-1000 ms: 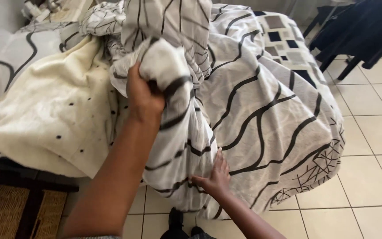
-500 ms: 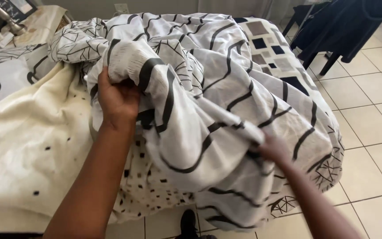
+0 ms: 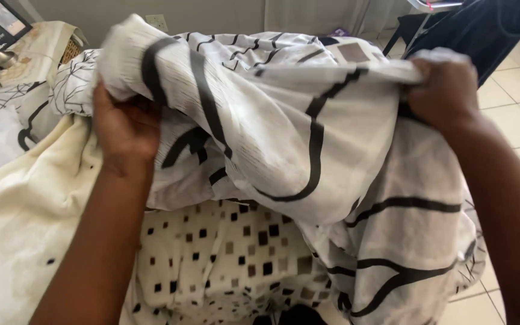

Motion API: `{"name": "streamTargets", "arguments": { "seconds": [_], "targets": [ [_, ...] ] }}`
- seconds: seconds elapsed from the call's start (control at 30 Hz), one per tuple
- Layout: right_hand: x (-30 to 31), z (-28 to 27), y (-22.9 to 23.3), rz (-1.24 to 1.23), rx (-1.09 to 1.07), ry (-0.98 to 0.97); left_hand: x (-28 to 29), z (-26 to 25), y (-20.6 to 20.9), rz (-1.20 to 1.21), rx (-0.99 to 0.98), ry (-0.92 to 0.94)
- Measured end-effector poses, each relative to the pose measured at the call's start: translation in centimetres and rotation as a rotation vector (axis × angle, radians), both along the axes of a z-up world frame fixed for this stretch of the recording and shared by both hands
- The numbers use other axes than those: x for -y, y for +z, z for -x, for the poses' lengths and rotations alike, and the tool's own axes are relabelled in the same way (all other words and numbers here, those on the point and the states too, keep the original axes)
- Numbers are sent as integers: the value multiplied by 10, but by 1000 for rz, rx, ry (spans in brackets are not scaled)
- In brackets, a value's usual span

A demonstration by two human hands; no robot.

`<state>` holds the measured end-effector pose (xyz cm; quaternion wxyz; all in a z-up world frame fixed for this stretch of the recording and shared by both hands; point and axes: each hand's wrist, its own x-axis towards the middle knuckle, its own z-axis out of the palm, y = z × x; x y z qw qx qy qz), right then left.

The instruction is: The person gathers a patterned duvet and a cream blanket from a bed and places them on a chair before fluffing a pillow and setting it at the head of the bed.

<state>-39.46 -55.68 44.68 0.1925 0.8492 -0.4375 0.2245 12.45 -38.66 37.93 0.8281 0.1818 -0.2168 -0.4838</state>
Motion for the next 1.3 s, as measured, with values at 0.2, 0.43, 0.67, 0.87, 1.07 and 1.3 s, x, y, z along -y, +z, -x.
{"name": "streamTargets", "arguments": {
  "seconds": [0.2,0.43,0.67,0.87,1.07,1.3],
  "targets": [
    [84,-65,55,182,78,201,71,-60,11,96,103,40],
    [203,-102,-5,186,143,243,147,-47,-1,-110,306,300],
    [261,-102,-70,-58,265,236,159,92,-28,-157,1216,624],
    [305,-93,-72,36,269,197,163,173,-41,88,2090,635],
    [293,-87,-95,113,315,145,238,144,-97,-54,2344,820],
    [212,-67,-111,-378,251,43,285,132,-141,-511,2506,-14]
  ]
}}
